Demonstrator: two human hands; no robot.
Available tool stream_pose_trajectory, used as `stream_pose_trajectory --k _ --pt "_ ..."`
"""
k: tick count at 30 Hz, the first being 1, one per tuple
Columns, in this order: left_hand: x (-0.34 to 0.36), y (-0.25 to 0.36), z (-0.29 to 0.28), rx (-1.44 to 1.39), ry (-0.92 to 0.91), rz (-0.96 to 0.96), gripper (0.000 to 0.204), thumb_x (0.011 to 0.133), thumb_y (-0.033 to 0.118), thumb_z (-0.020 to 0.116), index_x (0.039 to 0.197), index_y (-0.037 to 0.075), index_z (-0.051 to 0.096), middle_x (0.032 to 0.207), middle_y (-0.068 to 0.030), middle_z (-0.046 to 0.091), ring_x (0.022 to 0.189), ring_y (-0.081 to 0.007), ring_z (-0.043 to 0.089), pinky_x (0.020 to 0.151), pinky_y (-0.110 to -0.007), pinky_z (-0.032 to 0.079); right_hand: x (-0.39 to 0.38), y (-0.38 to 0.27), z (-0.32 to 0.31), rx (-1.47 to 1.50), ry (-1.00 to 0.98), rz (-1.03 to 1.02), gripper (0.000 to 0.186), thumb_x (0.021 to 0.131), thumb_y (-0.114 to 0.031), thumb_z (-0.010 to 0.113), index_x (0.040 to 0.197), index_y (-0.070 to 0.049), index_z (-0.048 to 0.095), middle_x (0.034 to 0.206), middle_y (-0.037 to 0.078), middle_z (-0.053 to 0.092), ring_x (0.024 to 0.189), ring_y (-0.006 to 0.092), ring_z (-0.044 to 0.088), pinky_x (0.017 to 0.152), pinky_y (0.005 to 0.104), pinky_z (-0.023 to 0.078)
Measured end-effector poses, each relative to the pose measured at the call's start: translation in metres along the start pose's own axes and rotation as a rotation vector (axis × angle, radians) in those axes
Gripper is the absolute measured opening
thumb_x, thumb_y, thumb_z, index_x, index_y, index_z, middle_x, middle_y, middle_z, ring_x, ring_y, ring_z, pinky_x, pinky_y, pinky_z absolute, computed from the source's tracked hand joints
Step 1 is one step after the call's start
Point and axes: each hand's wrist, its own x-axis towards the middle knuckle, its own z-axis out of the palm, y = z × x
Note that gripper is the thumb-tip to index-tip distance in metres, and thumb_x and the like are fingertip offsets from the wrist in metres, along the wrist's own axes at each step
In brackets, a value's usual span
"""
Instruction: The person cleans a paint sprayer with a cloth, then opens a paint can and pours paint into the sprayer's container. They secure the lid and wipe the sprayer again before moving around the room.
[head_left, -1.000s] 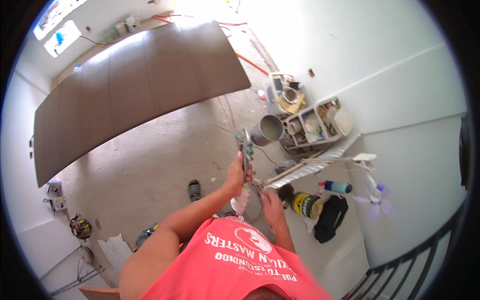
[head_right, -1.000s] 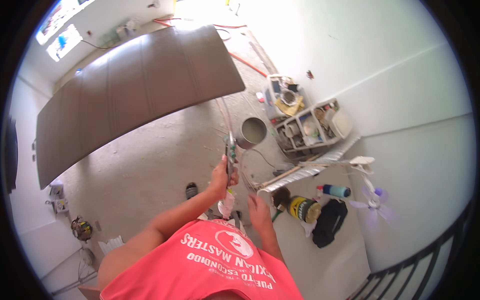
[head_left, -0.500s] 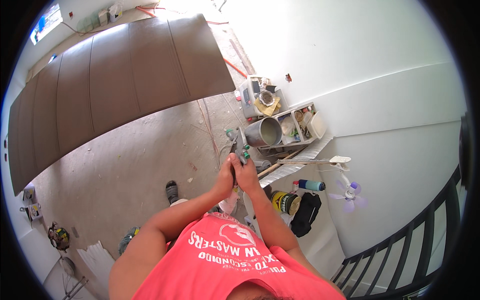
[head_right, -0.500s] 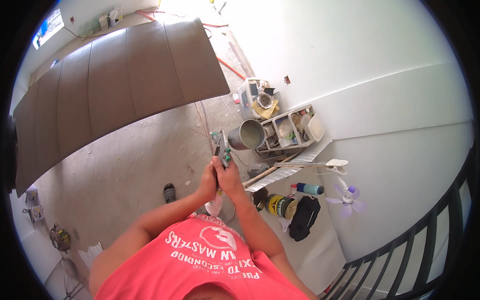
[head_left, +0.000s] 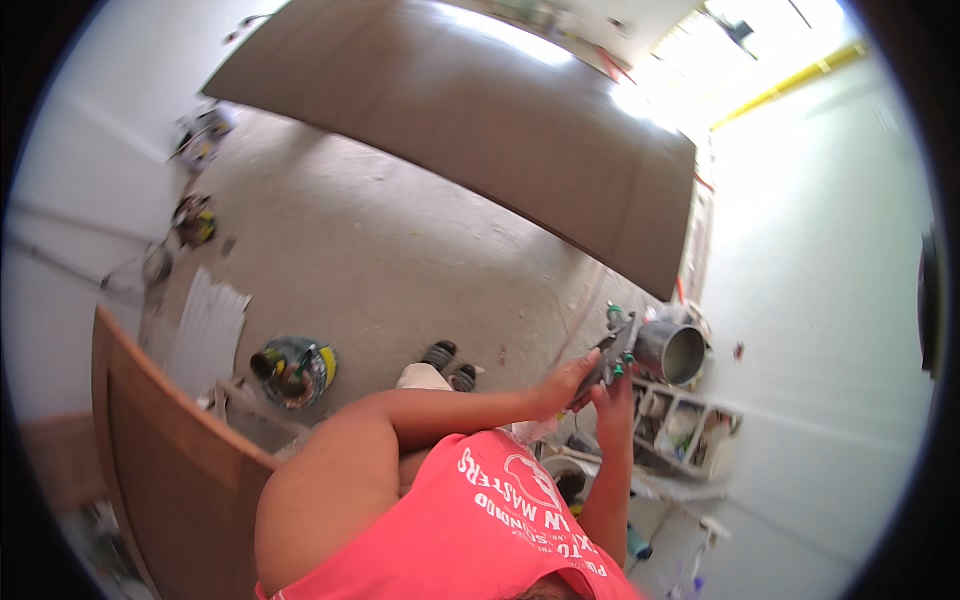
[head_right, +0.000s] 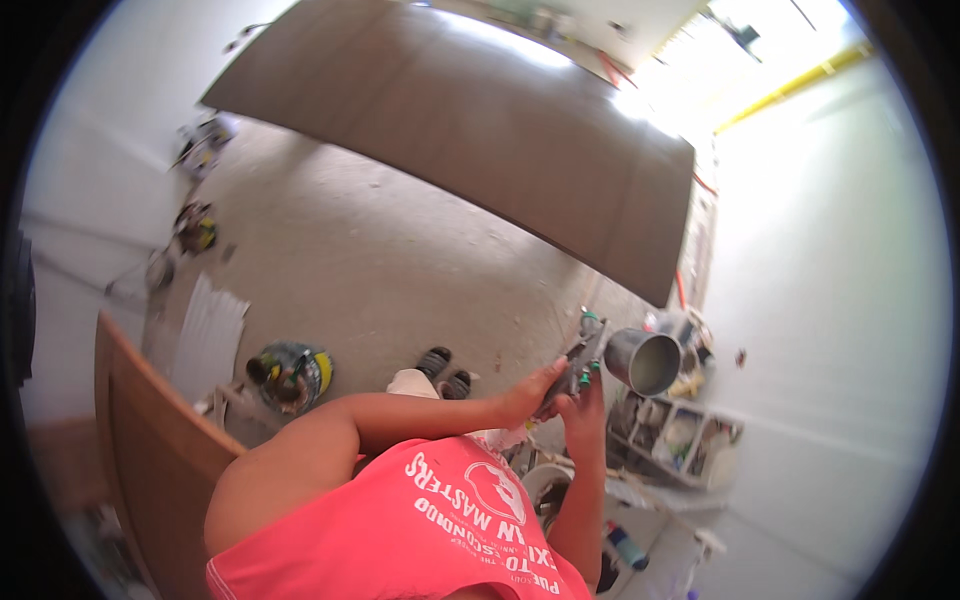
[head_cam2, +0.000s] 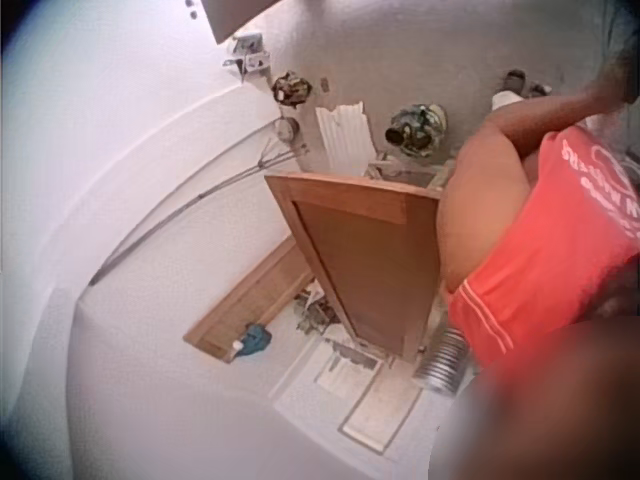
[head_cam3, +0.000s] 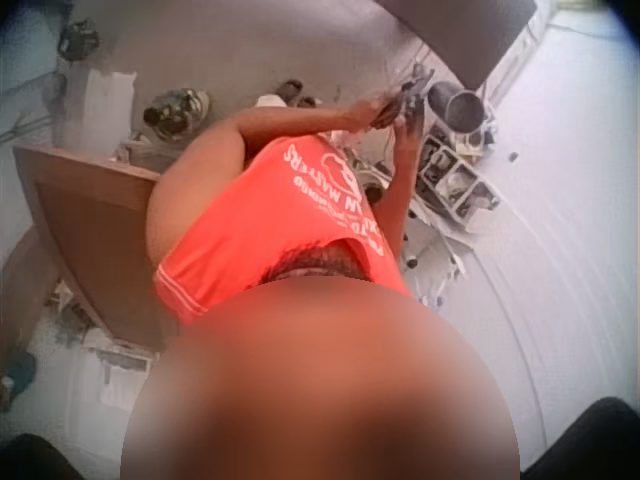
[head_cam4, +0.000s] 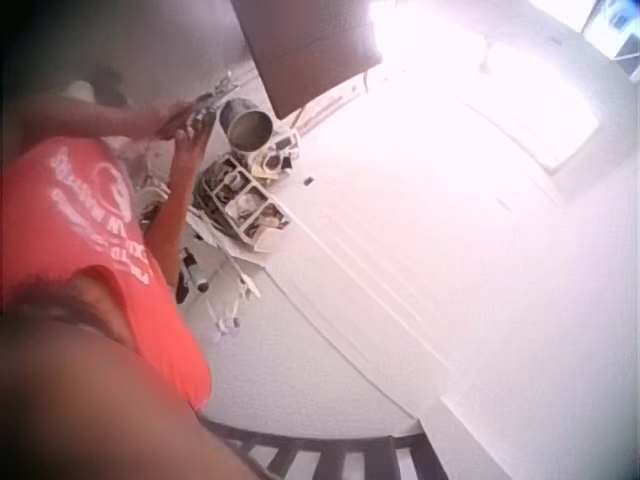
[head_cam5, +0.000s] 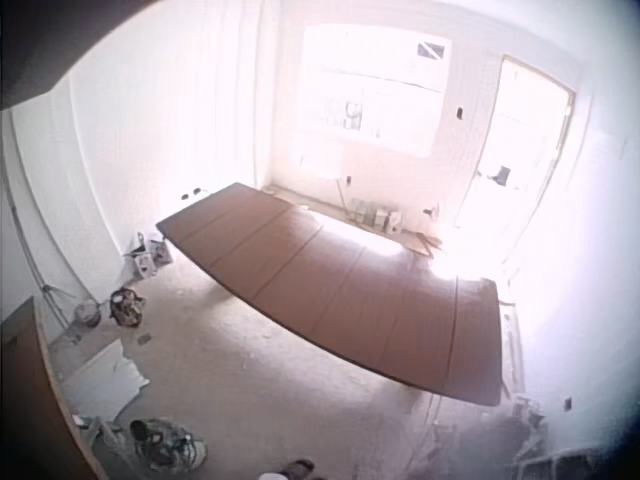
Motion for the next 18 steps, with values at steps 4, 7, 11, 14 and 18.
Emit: stream_pose_trajectory --k 4,7,11,14,18 --pt "-0.026 0.020 -0.021 0.060 0.067 0.198 0.055 0.103 0.062 0.031 0.092 0.013 0.055 0.054 0.0017 0.046 0.040 -0.0070 0.041 0.037 -0.023 0.029 -0.004 0.046 -0.003 0.033 -0.047 -0.111 0.066 0.101 -0.027 0.059 0.154 -0.003 0.027 0.132 0.019 0.055 0.107 0.0273 0.063 0.089 0.0378 0.052" --pt "-0.049 0.036 -0.042 0.017 0.192 0.271 0.055 0.103 0.062 0.032 0.096 0.013 0.054 0.054 0.0024 0.046 0.040 -0.0072 0.040 0.037 -0.023 0.029 0.003 0.086 -0.004 -0.272 -0.185 0.025 0.064 0.101 -0.025 0.058 0.153 -0.004 0.029 0.134 0.020 0.055 0.119 0.0281 0.057 0.096 0.0385 0.048" --pt "-0.089 0.069 -0.073 -0.016 0.396 0.417 0.055 0.102 0.063 0.033 0.094 0.013 0.055 0.055 0.0032 0.048 0.040 -0.0063 0.042 0.038 -0.022 0.032 0.011 0.107 0.025 -0.565 -0.378 0.076 0.058 0.100 -0.023 0.060 0.149 -0.003 0.036 0.129 0.022 0.059 0.108 0.0279 0.064 0.087 0.0377 0.053" --pt "-0.111 0.099 -0.109 -0.041 0.464 0.526 0.056 0.101 0.065 0.033 0.096 0.013 0.054 0.056 0.0032 0.046 0.041 -0.0072 0.041 0.039 -0.023 0.032 0.027 0.132 0.046 -0.643 -0.458 0.008 0.057 0.097 -0.023 0.063 0.146 -0.002 0.041 0.125 0.024 0.063 0.106 0.0325 0.066 0.088 0.0409 0.053" --pt "-0.147 0.146 -0.162 -0.109 0.564 0.693 0.059 0.100 0.067 0.034 0.098 0.011 0.052 0.055 0.0028 0.041 0.042 -0.0085 0.039 0.040 -0.025 0.029 0.058 0.128 0.097 -0.763 -0.640 0.039 0.058 0.095 -0.026 0.064 0.143 -0.001 0.044 0.125 0.024 0.063 0.107 0.0354 0.065 0.091 0.0423 0.052"
